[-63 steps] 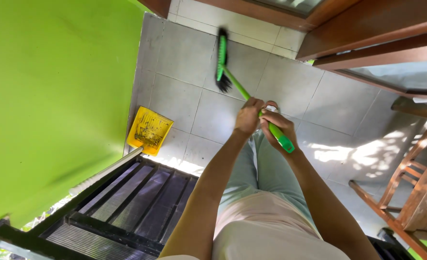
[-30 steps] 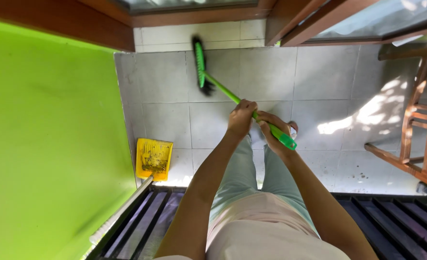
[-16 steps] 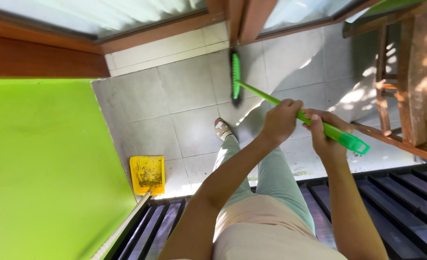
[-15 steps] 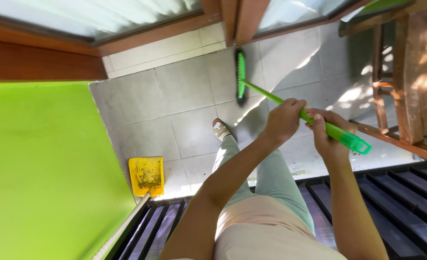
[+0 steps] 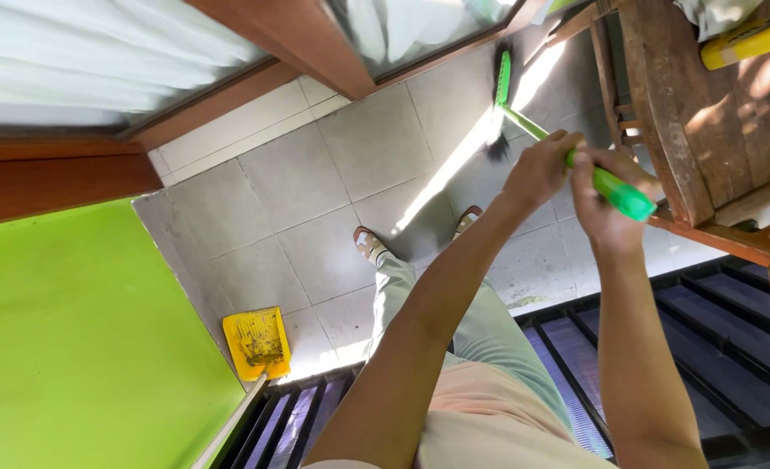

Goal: Sweeping the floor with a broom and collecting dirt into a dustpan.

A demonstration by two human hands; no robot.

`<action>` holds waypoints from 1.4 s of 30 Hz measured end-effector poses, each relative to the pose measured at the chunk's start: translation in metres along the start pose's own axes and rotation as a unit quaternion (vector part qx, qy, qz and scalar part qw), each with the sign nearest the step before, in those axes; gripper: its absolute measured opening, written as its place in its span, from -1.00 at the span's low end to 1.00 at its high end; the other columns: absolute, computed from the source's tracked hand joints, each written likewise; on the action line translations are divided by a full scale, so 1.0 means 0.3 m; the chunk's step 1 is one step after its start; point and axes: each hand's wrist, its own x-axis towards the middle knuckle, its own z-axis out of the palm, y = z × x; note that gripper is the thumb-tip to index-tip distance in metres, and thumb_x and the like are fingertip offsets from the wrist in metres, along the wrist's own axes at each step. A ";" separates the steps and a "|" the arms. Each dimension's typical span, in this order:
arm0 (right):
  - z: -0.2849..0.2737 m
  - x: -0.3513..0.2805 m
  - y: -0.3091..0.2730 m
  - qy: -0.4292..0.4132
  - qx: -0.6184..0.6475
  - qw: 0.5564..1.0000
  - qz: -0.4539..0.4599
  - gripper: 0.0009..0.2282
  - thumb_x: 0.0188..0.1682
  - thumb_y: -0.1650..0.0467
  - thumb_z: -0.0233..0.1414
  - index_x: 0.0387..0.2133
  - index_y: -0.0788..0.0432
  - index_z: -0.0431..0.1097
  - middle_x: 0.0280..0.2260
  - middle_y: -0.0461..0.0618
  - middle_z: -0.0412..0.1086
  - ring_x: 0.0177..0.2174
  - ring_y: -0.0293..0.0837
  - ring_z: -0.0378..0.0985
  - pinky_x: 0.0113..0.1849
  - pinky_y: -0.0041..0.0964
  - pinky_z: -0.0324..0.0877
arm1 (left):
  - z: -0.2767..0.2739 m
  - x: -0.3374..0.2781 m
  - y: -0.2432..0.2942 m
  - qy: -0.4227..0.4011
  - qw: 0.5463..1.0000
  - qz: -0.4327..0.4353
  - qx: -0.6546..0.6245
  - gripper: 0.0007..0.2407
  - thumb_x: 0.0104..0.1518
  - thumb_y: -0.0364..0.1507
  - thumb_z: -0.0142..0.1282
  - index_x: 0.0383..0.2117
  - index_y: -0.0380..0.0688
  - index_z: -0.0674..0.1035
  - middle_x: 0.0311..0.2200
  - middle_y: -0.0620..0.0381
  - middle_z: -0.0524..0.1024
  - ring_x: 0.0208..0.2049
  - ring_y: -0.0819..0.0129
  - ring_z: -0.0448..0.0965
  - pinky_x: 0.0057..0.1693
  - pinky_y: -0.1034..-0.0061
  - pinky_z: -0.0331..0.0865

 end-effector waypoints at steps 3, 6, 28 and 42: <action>0.063 -0.041 0.135 0.005 0.045 0.999 -0.020 -0.92 0.12 0.64 0.16 -0.38 0.51 0.52 -0.43 0.47 0.49 -0.40 0.48 0.58 -0.37 0.16 0.47 | 0.113 0.056 -0.205 -0.022 0.996 0.002 0.084 -0.85 0.20 -0.49 -0.01 -0.18 0.15 0.43 -0.13 0.07 0.54 -0.14 -0.24 0.66 -0.05 -0.11 0.56; 0.053 -0.047 0.087 -0.008 0.082 0.997 0.005 -0.93 0.10 0.64 0.12 -0.37 0.49 0.50 -0.41 0.44 0.50 -0.38 0.43 0.60 -0.31 0.10 0.52 | 0.102 -0.001 -0.202 -0.015 0.993 -0.020 0.118 -0.91 0.21 -0.45 -0.05 -0.22 0.12 0.41 -0.09 0.07 0.51 -0.13 -0.23 0.65 -0.02 -0.12 0.55; -0.051 -0.049 0.424 -0.006 0.071 0.996 -0.062 -0.92 0.11 0.64 0.11 -0.36 0.45 0.55 -0.43 0.38 0.50 -0.35 0.46 0.59 -0.28 0.09 0.49 | 0.345 0.168 -0.189 0.005 0.997 0.006 0.082 -0.79 0.19 -0.55 0.05 -0.16 0.20 0.46 -0.06 0.08 0.53 -0.05 -0.13 0.67 0.01 -0.07 0.56; 0.078 -0.135 0.078 -0.121 0.115 0.983 -0.082 -0.86 0.10 0.45 0.06 -0.37 0.25 0.56 -0.37 0.17 0.53 -0.35 0.23 0.65 -0.33 -0.12 0.55 | 0.030 -0.238 -0.169 0.078 0.979 -0.118 0.145 -0.77 0.08 -0.56 0.11 -0.22 0.16 0.45 -0.14 0.23 0.45 -0.16 -0.05 0.69 -0.07 0.10 0.60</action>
